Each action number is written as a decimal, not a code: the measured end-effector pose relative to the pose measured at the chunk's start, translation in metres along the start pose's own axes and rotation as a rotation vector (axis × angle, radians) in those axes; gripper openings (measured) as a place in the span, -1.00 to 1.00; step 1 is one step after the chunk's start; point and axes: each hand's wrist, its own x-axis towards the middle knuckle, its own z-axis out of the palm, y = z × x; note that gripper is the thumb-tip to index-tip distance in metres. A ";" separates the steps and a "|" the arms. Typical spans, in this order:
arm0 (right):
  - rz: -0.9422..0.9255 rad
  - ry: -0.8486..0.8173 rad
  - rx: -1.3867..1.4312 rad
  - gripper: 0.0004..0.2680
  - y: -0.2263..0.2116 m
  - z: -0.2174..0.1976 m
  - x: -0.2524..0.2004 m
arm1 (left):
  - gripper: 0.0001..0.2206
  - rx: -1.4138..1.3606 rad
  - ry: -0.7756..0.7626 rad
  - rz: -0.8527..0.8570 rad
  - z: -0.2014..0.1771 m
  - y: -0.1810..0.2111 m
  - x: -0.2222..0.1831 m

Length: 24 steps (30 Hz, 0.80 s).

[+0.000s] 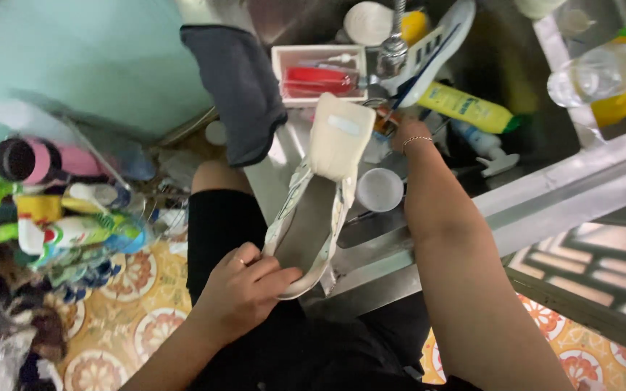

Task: Washing and scrubbing white sneakers in a utility sink using a small brush and soap.

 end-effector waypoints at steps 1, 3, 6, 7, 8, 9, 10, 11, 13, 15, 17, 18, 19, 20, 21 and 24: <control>-0.017 -0.010 -0.005 -0.51 -0.011 -0.004 -0.012 | -0.60 0.003 0.000 -0.020 0.000 0.001 -0.002; 0.044 0.186 -0.021 -0.47 -0.028 -0.018 -0.036 | -0.65 -0.016 0.014 -0.042 0.002 0.002 -0.003; 0.091 -0.146 -0.033 -0.57 -0.032 -0.022 -0.030 | -0.65 -0.049 0.020 -0.047 0.002 0.002 -0.003; 0.088 -0.144 -0.036 -0.57 -0.025 -0.025 -0.024 | -0.65 -0.047 0.024 -0.050 0.003 -0.001 -0.001; 0.073 -0.181 -0.056 -0.60 -0.018 -0.027 -0.017 | -0.65 -0.060 0.026 -0.027 0.005 -0.005 0.000; 0.057 -0.235 -0.084 -0.62 -0.009 -0.022 -0.020 | -0.65 -0.084 0.022 -0.017 0.007 -0.004 -0.004; 0.053 -0.250 -0.094 -0.62 -0.003 -0.027 -0.030 | -0.65 -0.094 0.020 -0.032 0.007 -0.001 -0.005; 0.038 -0.190 0.030 -0.63 -0.001 -0.035 -0.037 | -0.68 -0.103 0.026 -0.031 0.006 0.001 -0.006; 0.013 -0.057 0.279 -0.65 -0.011 -0.071 -0.081 | -0.71 -0.116 0.035 -0.032 0.007 0.001 -0.009; -0.008 0.089 0.530 -0.67 -0.044 -0.146 -0.159 | -0.74 -0.129 0.053 -0.034 0.008 -0.001 -0.011; -0.025 0.242 0.779 -0.67 -0.035 -0.129 -0.174 | -0.73 -0.149 0.054 -0.015 0.011 -0.004 -0.013; -0.035 0.321 0.902 -0.67 -0.031 -0.123 -0.180 | -0.71 -0.162 0.055 0.001 0.013 -0.004 -0.013; -0.026 0.324 0.900 -0.67 -0.034 -0.123 -0.198 | -0.71 -0.169 0.053 0.007 0.015 -0.004 -0.017; -0.149 0.432 0.821 -0.74 -0.037 -0.123 -0.215 | -0.67 -0.147 0.082 0.019 0.017 -0.003 -0.020; -0.272 0.541 0.735 -0.81 -0.039 -0.125 -0.232 | -0.63 -0.123 0.114 0.035 0.020 -0.003 -0.021; -0.237 0.478 0.472 -0.86 -0.061 -0.127 -0.264 | -0.56 -0.102 0.243 0.046 0.040 -0.008 -0.029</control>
